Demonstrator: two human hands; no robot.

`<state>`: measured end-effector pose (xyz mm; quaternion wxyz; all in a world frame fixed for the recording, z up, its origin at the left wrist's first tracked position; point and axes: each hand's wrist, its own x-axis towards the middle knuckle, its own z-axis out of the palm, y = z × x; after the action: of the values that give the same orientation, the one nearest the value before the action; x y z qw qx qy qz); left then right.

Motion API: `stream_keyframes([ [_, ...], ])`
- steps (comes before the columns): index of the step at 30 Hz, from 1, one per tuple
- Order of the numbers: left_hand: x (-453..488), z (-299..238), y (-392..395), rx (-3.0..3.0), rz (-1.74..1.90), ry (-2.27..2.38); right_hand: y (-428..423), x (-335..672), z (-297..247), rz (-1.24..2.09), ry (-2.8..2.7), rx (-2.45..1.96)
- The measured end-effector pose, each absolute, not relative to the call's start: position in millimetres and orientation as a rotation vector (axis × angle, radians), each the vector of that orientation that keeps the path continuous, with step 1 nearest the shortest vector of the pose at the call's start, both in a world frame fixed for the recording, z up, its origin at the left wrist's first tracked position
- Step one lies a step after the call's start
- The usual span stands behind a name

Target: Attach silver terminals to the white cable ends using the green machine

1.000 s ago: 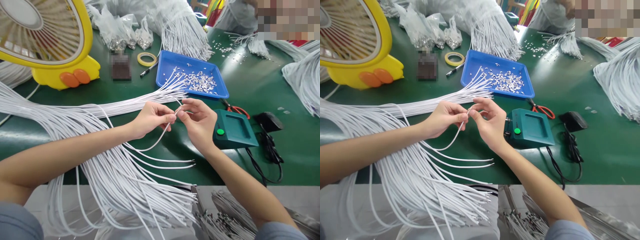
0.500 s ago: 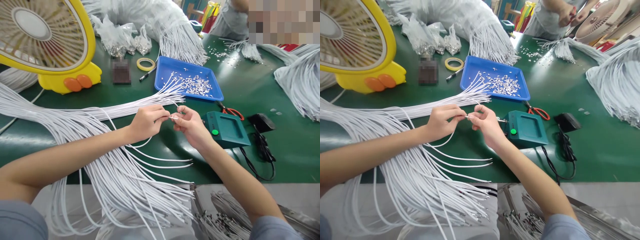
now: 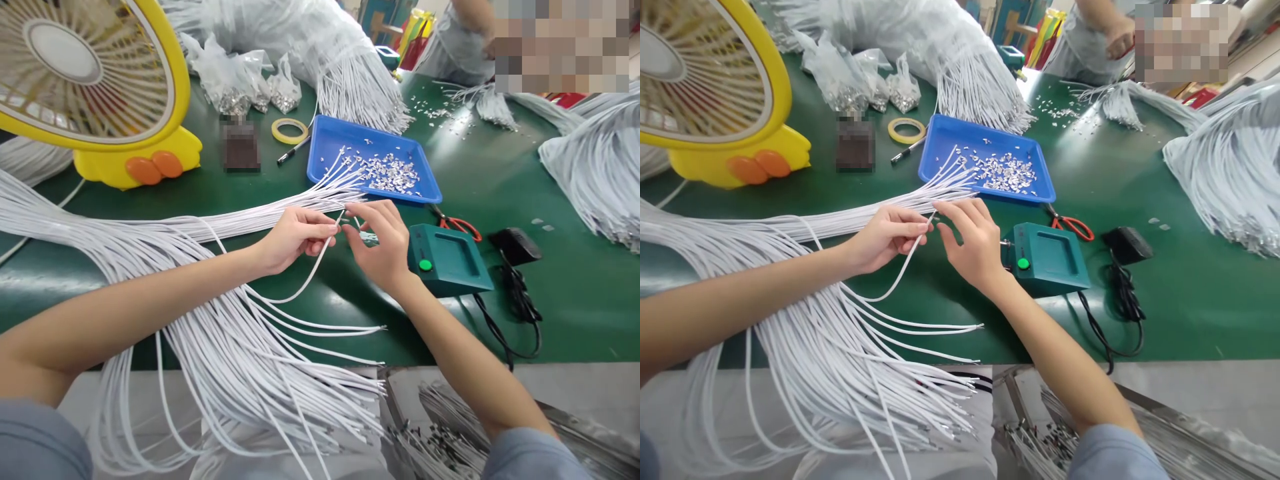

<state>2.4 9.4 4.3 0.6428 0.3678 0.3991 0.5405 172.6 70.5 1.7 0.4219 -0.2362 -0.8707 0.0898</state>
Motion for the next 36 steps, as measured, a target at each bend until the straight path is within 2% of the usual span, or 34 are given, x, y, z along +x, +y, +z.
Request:
stream_keyframes([
  [3,3.0,5.2,8.9,0.782,1.199,0.869,75.7,174.4,0.4,-0.069,-2.270,-0.477],
  [6,4.1,5.6,8.9,0.760,1.169,0.854,77.8,175.5,-0.1,-0.192,-2.304,-0.398],
  [20,3.5,3.1,10.4,0.676,1.085,0.723,71.7,172.8,-5.5,-0.318,-2.078,-0.363],
  [23,4.8,1.8,10.0,0.750,1.060,0.718,66.5,171.7,-2.6,-0.254,-2.053,-0.399],
  [26,5.8,-3.0,9.4,1.052,1.137,0.861,57.6,169.2,2.4,0.206,-2.054,-0.585],
  [29,0.7,-9.3,10.5,1.759,1.395,1.152,48.2,166.7,10.8,1.150,-1.825,-0.856],
  [32,-10.2,-10.5,11.9,2.479,1.508,1.209,43.4,166.0,23.3,1.987,-1.390,-0.947],
  [34,-14.8,-6.7,10.8,2.680,1.448,1.179,43.5,166.5,31.5,2.276,-1.221,-0.958],
  [36,-13.0,-1.1,7.3,2.582,1.394,1.259,46.4,168.0,37.0,2.330,-1.274,-0.949],
])
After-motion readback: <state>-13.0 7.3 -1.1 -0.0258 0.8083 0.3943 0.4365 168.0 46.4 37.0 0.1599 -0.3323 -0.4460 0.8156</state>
